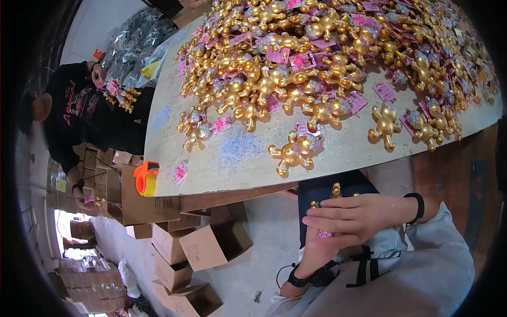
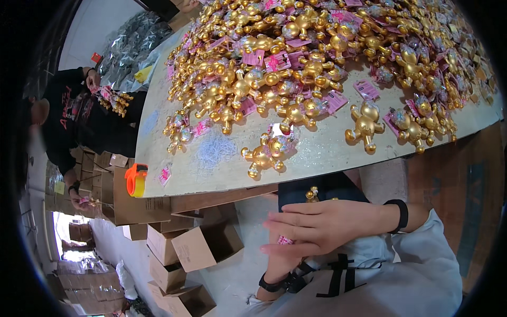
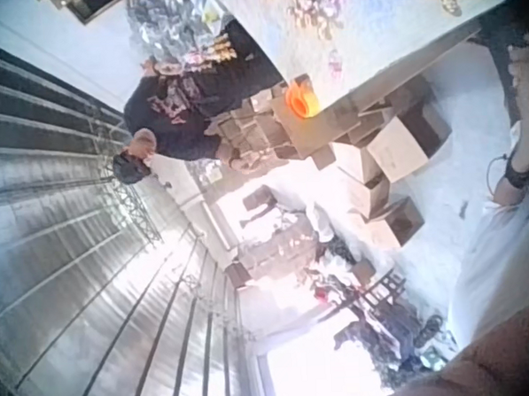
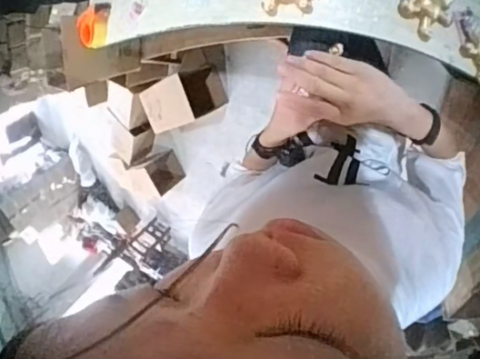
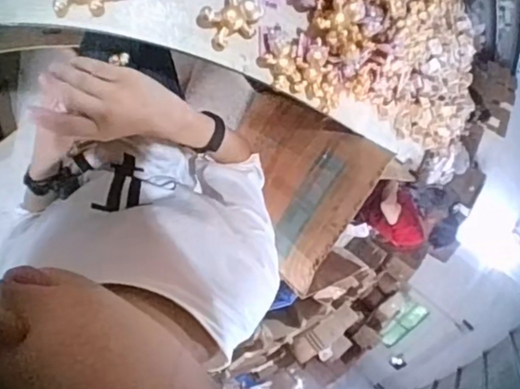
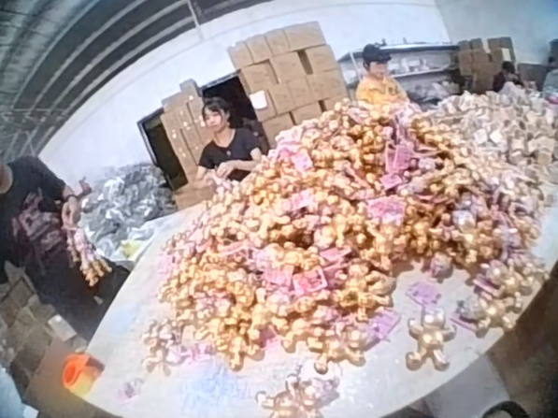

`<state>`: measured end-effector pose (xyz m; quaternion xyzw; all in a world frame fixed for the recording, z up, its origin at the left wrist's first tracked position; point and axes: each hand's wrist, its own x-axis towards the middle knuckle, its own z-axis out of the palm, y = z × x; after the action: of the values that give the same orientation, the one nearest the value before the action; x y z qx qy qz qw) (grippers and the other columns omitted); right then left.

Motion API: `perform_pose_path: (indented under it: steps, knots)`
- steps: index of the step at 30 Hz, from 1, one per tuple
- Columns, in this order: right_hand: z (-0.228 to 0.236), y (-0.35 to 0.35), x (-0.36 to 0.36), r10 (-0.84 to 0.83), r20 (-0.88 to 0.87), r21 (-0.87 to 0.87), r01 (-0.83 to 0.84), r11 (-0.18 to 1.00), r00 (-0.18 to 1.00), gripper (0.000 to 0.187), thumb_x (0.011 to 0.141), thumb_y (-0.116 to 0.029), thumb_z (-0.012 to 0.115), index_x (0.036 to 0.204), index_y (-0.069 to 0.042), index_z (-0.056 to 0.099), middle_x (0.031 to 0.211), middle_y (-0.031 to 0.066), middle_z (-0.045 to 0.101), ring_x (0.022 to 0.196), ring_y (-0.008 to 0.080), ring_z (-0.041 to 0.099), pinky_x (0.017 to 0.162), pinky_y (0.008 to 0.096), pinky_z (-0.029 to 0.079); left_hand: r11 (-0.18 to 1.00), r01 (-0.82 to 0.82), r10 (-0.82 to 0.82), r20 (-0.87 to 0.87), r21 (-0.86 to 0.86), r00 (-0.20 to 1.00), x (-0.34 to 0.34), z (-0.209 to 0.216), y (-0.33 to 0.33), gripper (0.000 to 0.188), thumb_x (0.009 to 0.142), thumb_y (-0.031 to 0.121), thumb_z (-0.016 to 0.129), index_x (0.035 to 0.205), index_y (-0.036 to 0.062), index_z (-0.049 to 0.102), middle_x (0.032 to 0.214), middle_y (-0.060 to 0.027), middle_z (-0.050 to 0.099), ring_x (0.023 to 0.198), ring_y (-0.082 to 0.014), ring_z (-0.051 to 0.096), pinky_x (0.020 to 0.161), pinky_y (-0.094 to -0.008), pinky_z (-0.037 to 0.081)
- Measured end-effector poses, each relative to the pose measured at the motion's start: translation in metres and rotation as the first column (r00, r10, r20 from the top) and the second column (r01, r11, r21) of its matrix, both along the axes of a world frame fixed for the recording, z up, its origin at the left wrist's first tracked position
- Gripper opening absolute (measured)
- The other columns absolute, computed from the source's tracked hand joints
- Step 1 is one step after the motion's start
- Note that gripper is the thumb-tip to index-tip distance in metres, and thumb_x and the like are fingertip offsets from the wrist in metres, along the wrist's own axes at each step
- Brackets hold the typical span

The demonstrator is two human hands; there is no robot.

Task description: The recorder is packing gold-colored bear-shaped keychains into small pink plastic bags and attaching labels at a warehouse table.

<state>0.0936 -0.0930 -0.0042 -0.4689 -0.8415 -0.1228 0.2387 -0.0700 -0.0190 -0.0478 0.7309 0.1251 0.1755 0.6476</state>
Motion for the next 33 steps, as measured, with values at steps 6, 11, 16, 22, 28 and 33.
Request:
perform_pose_path:
  steps: [6, 11, 16, 22, 28, 33]
  knots:
    - [-0.001, 0.006, 0.003, 0.056, -0.108, -0.039, -0.06, 0.997, 0.993, 0.051, 0.087, -0.017, 0.051, 0.137, -0.018, 0.043, 0.132, 0.0039, 0.048, 0.116, 0.0248, 0.052, 0.099, 0.0377, 0.041, 0.85, -0.091, 0.119, 0.02, -0.519, 0.993, 0.007, 0.004, -0.007, 0.034, 0.088, -0.001, 0.052, 0.121, 0.0, 0.042, 0.111, -0.0101, 0.054, 0.102, -0.0188, 0.058, 0.081, -0.028, 0.051]
    - [0.038, 0.029, 0.04, 0.064, -0.312, -0.425, -0.2, 0.883, 0.948, 0.049, 0.084, -0.017, 0.059, 0.131, -0.013, 0.047, 0.122, 0.0059, 0.055, 0.103, 0.0272, 0.057, 0.086, 0.0379, 0.046, 0.91, -0.218, 0.252, 0.055, -0.353, 0.966, 0.003, -0.018, -0.014, 0.018, 0.099, 0.014, 0.039, 0.108, -0.0001, 0.046, 0.084, -0.0145, 0.055, 0.078, -0.0242, 0.06, 0.068, -0.0305, 0.05]
    - [0.024, 0.114, 0.092, -0.169, -0.537, -0.349, -0.036, 0.936, 0.826, 0.024, 0.086, -0.012, 0.056, 0.11, -0.006, 0.056, 0.095, 0.0107, 0.063, 0.082, 0.0274, 0.061, 0.071, 0.0382, 0.048, 0.861, -0.055, 0.162, 0.17, -0.506, 0.972, 0.002, -0.004, -0.014, 0.02, 0.101, 0.016, 0.034, 0.094, 0.0014, 0.047, 0.072, -0.0072, 0.049, 0.064, -0.0143, 0.052, 0.055, -0.0259, 0.044]
    - [-0.032, 0.178, 0.077, -0.303, -0.334, -0.195, 0.249, 0.949, 0.893, 0.024, 0.081, -0.005, 0.056, 0.104, -0.012, 0.059, 0.106, 0.0039, 0.06, 0.091, 0.026, 0.054, 0.077, 0.0379, 0.044, 0.979, -0.005, 0.035, 0.146, -0.202, 0.989, 0.004, 0.001, -0.013, 0.009, 0.088, 0.007, 0.057, 0.093, 0.0045, 0.049, 0.07, 0.0002, 0.045, 0.059, -0.0069, 0.039, 0.057, -0.022, 0.033]
    - [-0.06, 0.212, 0.05, -0.385, -0.328, -0.049, 0.392, 0.919, 0.863, 0.021, 0.082, -0.013, 0.063, 0.102, -0.017, 0.06, 0.092, -0.0006, 0.061, 0.083, 0.0232, 0.051, 0.073, 0.0388, 0.04, 0.991, -0.047, 0.075, 0.22, -0.129, 0.973, 0.006, -0.002, -0.018, 0.008, 0.09, 0.008, 0.054, 0.089, 0.0047, 0.047, 0.071, 0.0002, 0.045, 0.058, -0.0057, 0.038, 0.055, -0.0202, 0.03]
    - [-0.064, 0.215, 0.06, -0.449, -0.368, -0.073, 0.457, 0.887, 0.814, 0.014, 0.081, -0.014, 0.064, 0.094, -0.017, 0.061, 0.088, -0.0001, 0.059, 0.083, 0.023, 0.051, 0.071, 0.0373, 0.039, 0.967, -0.042, 0.083, 0.152, -0.253, 0.985, 0.003, -0.01, -0.017, 0.014, 0.096, 0.017, 0.048, 0.089, 0.0043, 0.046, 0.07, -0.0001, 0.043, 0.057, -0.0051, 0.035, 0.049, -0.0196, 0.028]
